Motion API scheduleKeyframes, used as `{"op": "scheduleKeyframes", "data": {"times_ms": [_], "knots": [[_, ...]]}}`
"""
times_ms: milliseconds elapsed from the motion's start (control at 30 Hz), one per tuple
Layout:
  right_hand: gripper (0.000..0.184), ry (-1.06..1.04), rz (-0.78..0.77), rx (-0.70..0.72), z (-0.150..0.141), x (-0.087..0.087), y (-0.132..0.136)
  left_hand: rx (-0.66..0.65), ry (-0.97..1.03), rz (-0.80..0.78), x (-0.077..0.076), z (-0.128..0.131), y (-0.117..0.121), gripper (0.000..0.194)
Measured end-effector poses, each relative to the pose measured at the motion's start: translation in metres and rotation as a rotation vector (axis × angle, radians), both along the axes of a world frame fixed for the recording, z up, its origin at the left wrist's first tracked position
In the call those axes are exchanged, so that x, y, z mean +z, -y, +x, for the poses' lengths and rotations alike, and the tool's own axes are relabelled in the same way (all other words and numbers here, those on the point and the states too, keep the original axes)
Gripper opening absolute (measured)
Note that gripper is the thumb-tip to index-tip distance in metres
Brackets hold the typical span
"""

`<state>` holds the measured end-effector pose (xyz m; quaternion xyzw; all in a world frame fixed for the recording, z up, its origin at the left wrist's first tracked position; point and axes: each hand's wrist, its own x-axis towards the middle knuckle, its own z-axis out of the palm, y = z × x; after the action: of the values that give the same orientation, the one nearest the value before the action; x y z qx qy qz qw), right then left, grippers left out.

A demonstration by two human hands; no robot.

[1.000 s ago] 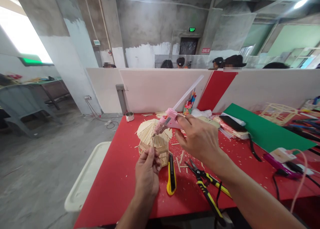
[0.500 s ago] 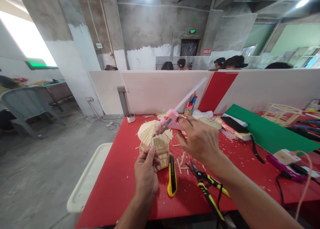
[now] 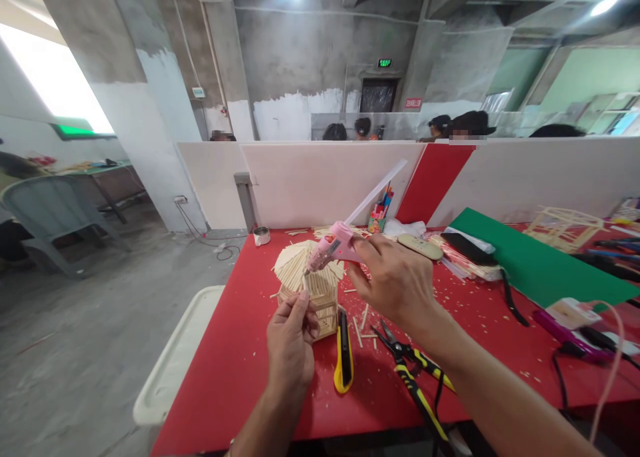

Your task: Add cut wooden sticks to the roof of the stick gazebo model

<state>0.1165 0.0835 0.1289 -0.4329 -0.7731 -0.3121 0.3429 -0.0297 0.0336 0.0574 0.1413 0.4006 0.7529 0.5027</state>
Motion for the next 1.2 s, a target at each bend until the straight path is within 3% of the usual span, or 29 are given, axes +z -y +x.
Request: {"op": "scheduleKeyframes", "data": {"times_ms": [733, 1200], "knots": [[0.027, 0.014, 0.024, 0.0, -0.0023, 0.0025, 0.004, -0.005, 0.008, 0.003, -0.0063, -0.0026, -0.0002, 0.035], [0.028, 0.005, -0.002, 0.023, 0.0001, -0.0023, 0.0033, -0.039, 0.021, 0.007, 0.0007, -0.0034, 0.0045, 0.026]]}}
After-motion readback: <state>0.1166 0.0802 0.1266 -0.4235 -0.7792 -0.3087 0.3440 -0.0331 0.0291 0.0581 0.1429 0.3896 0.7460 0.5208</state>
